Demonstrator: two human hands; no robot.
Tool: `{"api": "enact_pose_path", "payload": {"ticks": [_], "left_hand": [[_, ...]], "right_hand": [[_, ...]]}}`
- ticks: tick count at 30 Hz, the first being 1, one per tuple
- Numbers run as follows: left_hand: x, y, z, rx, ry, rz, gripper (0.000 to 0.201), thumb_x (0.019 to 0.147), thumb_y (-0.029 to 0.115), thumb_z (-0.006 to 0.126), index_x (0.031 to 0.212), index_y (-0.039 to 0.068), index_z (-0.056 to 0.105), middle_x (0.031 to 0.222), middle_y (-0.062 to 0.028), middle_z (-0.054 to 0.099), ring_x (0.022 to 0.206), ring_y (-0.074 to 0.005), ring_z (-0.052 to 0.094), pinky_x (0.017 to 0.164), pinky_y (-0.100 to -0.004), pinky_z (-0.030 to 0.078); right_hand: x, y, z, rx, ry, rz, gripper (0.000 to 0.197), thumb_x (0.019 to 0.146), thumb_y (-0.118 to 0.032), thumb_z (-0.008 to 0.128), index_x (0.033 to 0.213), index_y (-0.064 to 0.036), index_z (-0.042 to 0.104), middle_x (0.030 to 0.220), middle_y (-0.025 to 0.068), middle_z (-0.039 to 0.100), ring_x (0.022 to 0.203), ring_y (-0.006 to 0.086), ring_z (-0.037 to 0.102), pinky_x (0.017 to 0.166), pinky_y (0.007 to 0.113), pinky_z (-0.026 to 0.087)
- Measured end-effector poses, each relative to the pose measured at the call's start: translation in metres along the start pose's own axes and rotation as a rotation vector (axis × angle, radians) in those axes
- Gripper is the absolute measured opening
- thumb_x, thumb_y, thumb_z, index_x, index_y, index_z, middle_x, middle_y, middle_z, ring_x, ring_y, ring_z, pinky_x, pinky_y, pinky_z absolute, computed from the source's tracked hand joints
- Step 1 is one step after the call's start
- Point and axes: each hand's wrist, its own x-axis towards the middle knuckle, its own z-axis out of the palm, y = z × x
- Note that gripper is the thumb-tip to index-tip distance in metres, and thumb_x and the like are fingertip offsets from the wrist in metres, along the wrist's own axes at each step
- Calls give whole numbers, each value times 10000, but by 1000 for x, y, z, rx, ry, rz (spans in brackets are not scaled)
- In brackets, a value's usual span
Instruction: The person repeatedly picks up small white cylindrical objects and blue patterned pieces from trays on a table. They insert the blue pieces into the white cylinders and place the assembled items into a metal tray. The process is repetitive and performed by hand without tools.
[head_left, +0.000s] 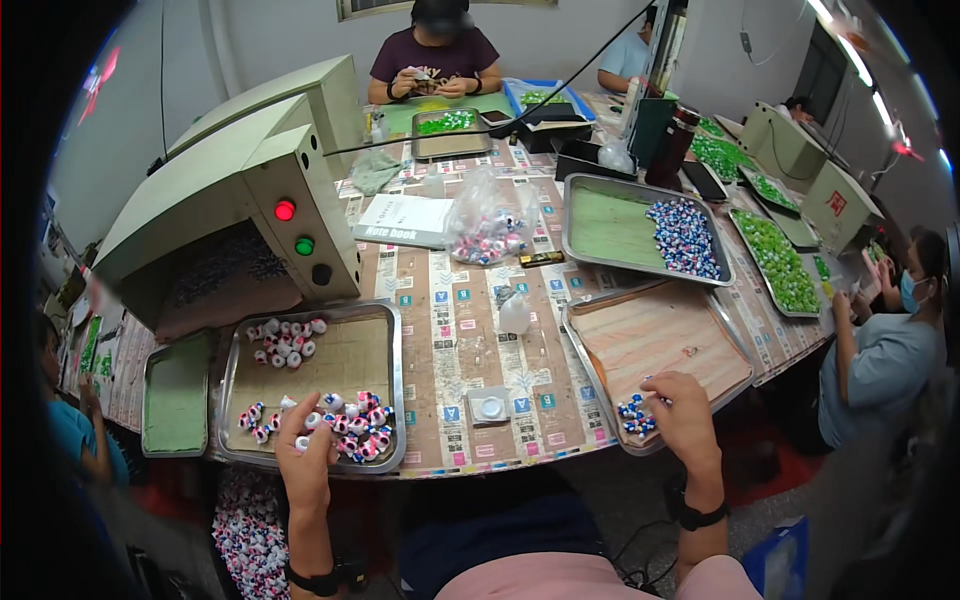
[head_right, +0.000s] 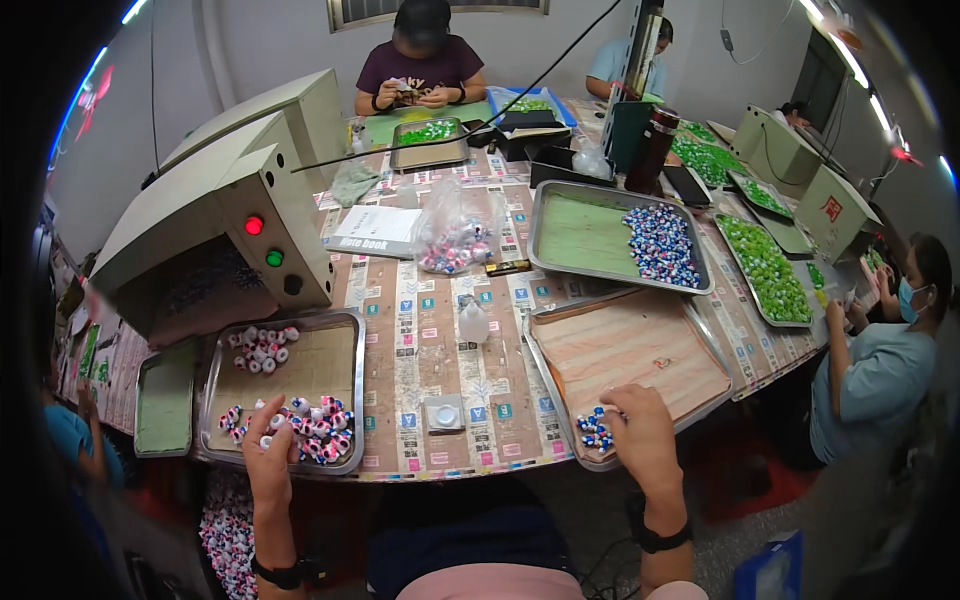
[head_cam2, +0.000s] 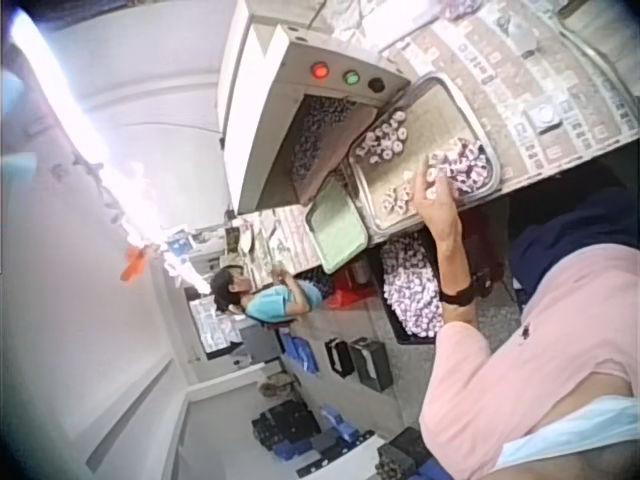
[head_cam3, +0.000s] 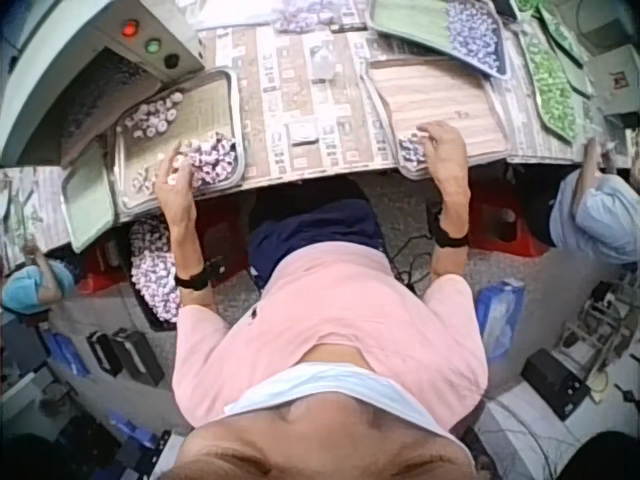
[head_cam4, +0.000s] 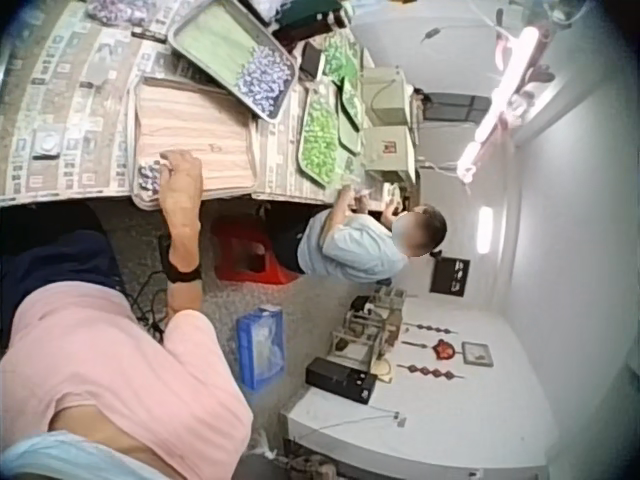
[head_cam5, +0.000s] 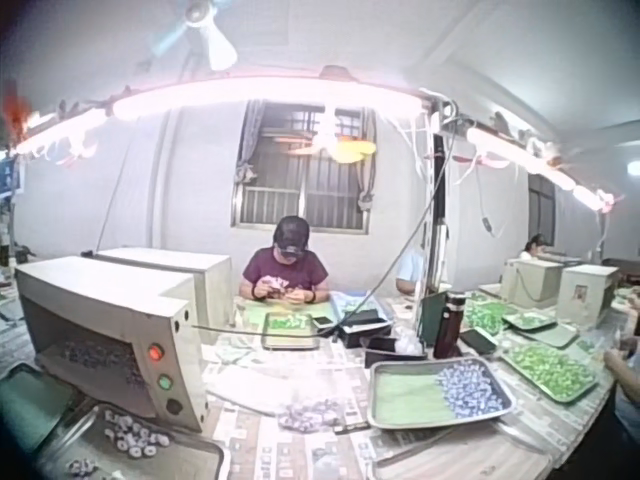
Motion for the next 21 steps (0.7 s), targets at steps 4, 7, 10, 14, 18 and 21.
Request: {"api": "enact_pose_path", "payload": {"ticks": [4,7,10,14,18,21], "left_hand": [[-18,17,20,-311,-187,-163,388,876,-25,581,1263,-9,556,1044,-108,619,731,-127,635,532,-212,521],[-30,12,28,-465,-285,-305,300,903,17,591,1200,-9,558,1054,-155,647,825,-180,675,555,-260,563],[-45,8,40,-602,-373,-461,234,930,65,592,1151,-9,575,1043,-173,659,857,-208,687,602,-280,571],[-61,3,58,-552,-413,-577,232,941,86,596,1154,-6,601,872,-125,661,692,-159,638,611,-263,552],[-71,1,68,-637,-497,-667,252,945,84,591,1183,1,594,955,-111,654,772,-151,638,639,-256,541],[-74,-3,74,-694,-539,-716,292,941,93,599,1215,-1,570,1058,-119,624,895,-168,616,678,-271,520]], "right_hand": [[2,5,13,-63,-135,-29,168,772,-39,615,920,-41,693,903,138,639,888,339,587,820,424,474],[11,11,18,-40,-188,-2,173,781,-48,600,926,-37,695,893,151,628,866,345,594,799,423,481],[15,7,17,-27,-175,18,192,784,-41,588,943,-29,695,881,166,612,832,338,600,771,406,486],[17,14,16,229,-123,15,216,820,-24,581,1012,-17,678,840,122,590,771,246,601,728,338,486],[16,8,16,752,-184,113,209,896,-21,560,1087,4,642,873,40,606,786,120,589,736,263,482],[16,-17,14,1008,-344,241,195,919,-14,559,1099,24,625,972,40,633,869,103,608,789,255,506]]}}
